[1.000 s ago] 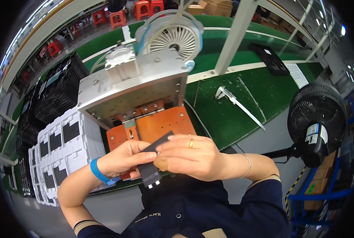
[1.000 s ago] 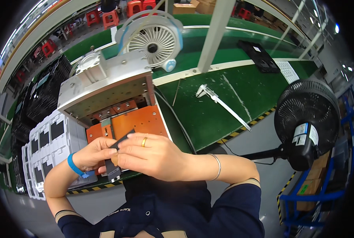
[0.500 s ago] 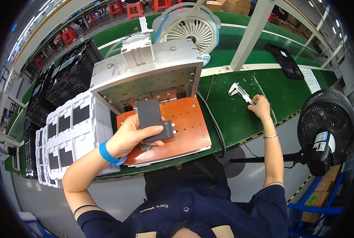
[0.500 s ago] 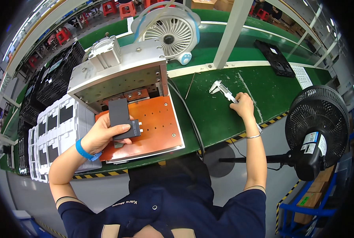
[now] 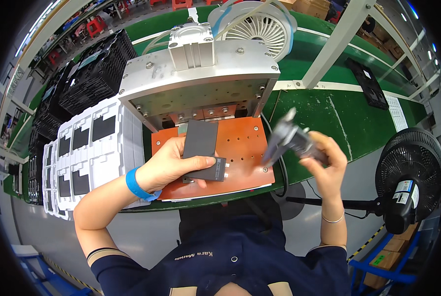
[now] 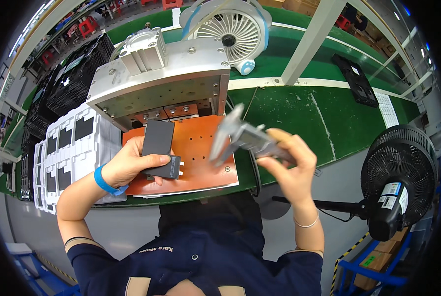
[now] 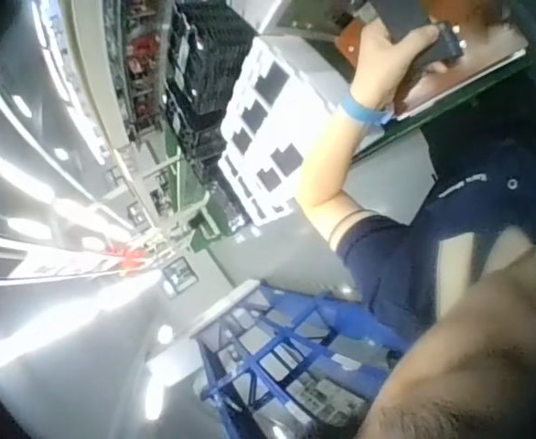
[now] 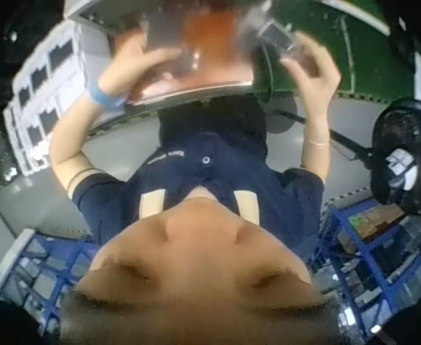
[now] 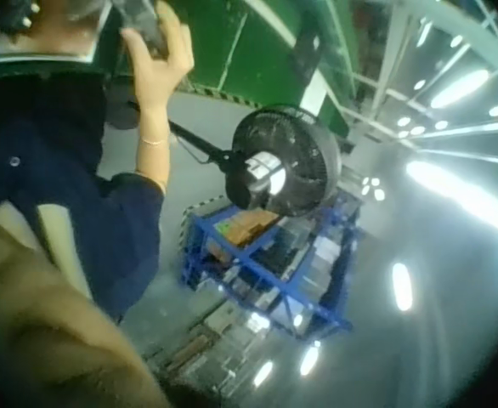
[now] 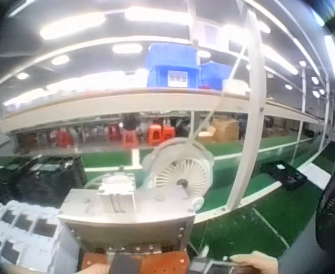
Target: The person repeatedly picks up black rectangular components from a white tray, places them into a metal press machine, and operates the press. After processing, the person removes the component and places it back into the tray. The person occasionally uses a digital caliper to measure the components.
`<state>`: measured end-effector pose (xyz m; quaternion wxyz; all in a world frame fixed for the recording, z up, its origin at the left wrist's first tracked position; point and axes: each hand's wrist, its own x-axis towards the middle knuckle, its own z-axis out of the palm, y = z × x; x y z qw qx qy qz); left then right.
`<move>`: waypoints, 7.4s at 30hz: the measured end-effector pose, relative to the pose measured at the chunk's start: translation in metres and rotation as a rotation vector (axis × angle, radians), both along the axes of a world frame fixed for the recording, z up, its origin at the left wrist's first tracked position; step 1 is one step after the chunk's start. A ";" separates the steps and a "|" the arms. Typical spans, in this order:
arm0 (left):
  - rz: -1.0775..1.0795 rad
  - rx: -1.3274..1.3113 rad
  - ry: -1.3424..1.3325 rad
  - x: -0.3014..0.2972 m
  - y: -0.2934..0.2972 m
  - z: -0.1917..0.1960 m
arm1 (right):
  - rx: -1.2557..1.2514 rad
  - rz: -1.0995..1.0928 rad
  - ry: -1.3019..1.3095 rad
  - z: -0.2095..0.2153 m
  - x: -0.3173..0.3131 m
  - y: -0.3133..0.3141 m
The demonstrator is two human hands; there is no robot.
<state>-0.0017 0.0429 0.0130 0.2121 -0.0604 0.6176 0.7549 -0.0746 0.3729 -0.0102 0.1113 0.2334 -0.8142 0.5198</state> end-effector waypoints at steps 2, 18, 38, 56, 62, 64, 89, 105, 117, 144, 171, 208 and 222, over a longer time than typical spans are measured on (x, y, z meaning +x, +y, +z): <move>-0.014 -0.002 -0.002 0.000 0.000 0.000 | 0.106 0.018 0.184 0.005 0.006 -0.020; -0.086 -0.005 0.002 -0.001 -0.005 0.000 | 0.148 0.089 0.337 0.006 0.002 -0.043; -0.068 0.007 -0.022 -0.002 -0.007 -0.002 | 0.148 0.105 0.401 0.007 0.011 -0.042; -0.081 0.011 0.011 -0.004 -0.007 -0.005 | 0.150 0.110 0.440 0.004 0.007 -0.043; -0.143 -0.045 -0.020 0.014 -0.017 0.021 | 0.061 0.065 0.259 0.007 0.010 -0.032; -0.147 -0.236 -0.031 0.038 -0.037 0.059 | -0.033 0.026 0.244 0.001 0.000 -0.006; 0.964 -2.023 0.111 0.212 -0.282 -0.024 | 0.621 -0.490 0.366 -0.155 -0.136 0.108; 0.805 -1.077 -0.669 0.183 -0.399 -0.015 | 0.367 -0.407 0.166 -0.160 -0.137 0.114; 0.947 -0.656 -0.323 0.177 -0.384 0.029 | 0.370 -0.410 0.202 -0.162 -0.138 0.120; 1.775 0.116 0.387 0.482 -0.502 -0.153 | 0.296 -0.401 0.129 -0.175 -0.149 0.130; 1.704 -0.659 0.090 0.381 -0.379 -0.161 | 0.168 0.069 0.904 0.001 -0.033 -0.061; 0.426 -1.772 0.685 0.068 -0.262 -0.039 | 0.198 0.715 0.039 0.055 0.021 -0.204; -0.307 -1.284 1.250 0.029 -0.045 -0.006 | 0.388 0.395 0.320 -0.006 -0.006 -0.139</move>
